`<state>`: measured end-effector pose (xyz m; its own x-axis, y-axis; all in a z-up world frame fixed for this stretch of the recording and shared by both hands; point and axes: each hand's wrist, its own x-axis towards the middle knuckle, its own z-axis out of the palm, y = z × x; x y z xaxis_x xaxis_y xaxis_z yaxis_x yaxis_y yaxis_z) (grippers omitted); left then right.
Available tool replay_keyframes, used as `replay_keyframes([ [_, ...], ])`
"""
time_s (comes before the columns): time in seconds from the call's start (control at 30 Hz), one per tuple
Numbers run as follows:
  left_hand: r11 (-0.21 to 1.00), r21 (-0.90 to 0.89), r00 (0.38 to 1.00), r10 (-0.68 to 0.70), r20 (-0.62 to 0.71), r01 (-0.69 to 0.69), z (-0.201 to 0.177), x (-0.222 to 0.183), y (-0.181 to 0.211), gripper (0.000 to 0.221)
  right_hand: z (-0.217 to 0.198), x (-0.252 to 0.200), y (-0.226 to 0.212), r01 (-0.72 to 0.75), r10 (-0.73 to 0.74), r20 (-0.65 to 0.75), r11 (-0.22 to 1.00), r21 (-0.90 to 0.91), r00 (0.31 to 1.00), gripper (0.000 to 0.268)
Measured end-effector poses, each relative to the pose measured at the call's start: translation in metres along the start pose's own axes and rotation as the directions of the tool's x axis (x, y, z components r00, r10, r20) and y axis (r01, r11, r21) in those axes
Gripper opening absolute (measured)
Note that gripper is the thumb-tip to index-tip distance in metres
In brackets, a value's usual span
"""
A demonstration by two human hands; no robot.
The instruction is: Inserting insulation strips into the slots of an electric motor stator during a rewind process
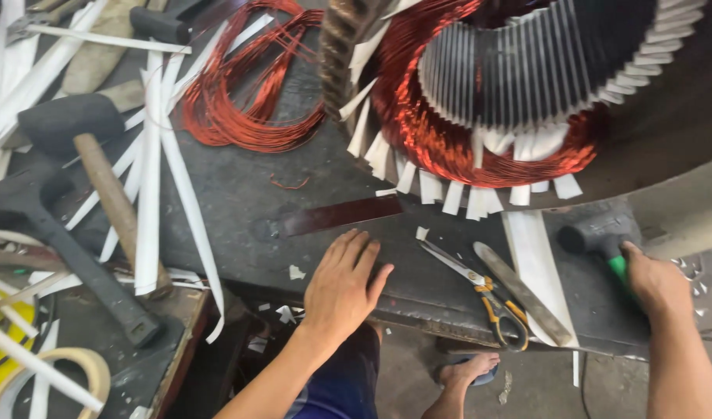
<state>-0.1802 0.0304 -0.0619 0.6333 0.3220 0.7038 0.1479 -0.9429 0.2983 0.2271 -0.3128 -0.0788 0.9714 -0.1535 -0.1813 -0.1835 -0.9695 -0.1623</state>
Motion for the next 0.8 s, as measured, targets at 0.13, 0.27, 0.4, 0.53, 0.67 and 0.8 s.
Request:
replay_keyframes([
  [0.13, 0.999, 0.043, 1.0, 0.02, 0.021, -0.02, 0.004, -0.002, 0.0, 0.038, -0.061, -0.021, -0.03, -0.006, 0.007, -0.017, 0.998, 0.069, 1.0, 0.096],
  [0.27, 0.997, 0.067, 0.999, 0.039, 0.003, -0.039, 0.004, 0.0, 0.001, 0.034, -0.065, -0.034, -0.038, -0.094, 0.096, -0.017, 0.99, 0.103, 0.995, 0.094],
  [0.4, 0.996, 0.084, 0.998, 0.024, 0.062, -0.029, 0.007, -0.002, 0.002, 0.037, -0.071, -0.044, -0.038, -0.06, 0.06, 0.004, 0.992, 0.111, 0.998, 0.093],
  [0.53, 0.998, -0.048, 0.982, -0.029, 0.184, 0.039, 0.014, 0.002, 0.02, 0.042, -0.075, -0.048, -0.041, -0.056, 0.054, 0.024, 0.99, 0.127, 0.998, 0.087],
  [0.67, 0.931, -0.359, 0.911, 0.207, 0.356, -0.071, 0.02, 0.034, 0.071, 0.057, -0.073, -0.045, -0.039, -0.065, 0.063, 0.02, 0.988, 0.141, 0.998, 0.087],
  [0.8, 0.832, -0.478, 0.785, 0.485, 0.385, -0.28, 0.046, 0.066, 0.119, 0.073, -0.072, -0.046, -0.032, -0.069, 0.065, 0.032, 0.985, 0.158, 0.997, 0.084],
])
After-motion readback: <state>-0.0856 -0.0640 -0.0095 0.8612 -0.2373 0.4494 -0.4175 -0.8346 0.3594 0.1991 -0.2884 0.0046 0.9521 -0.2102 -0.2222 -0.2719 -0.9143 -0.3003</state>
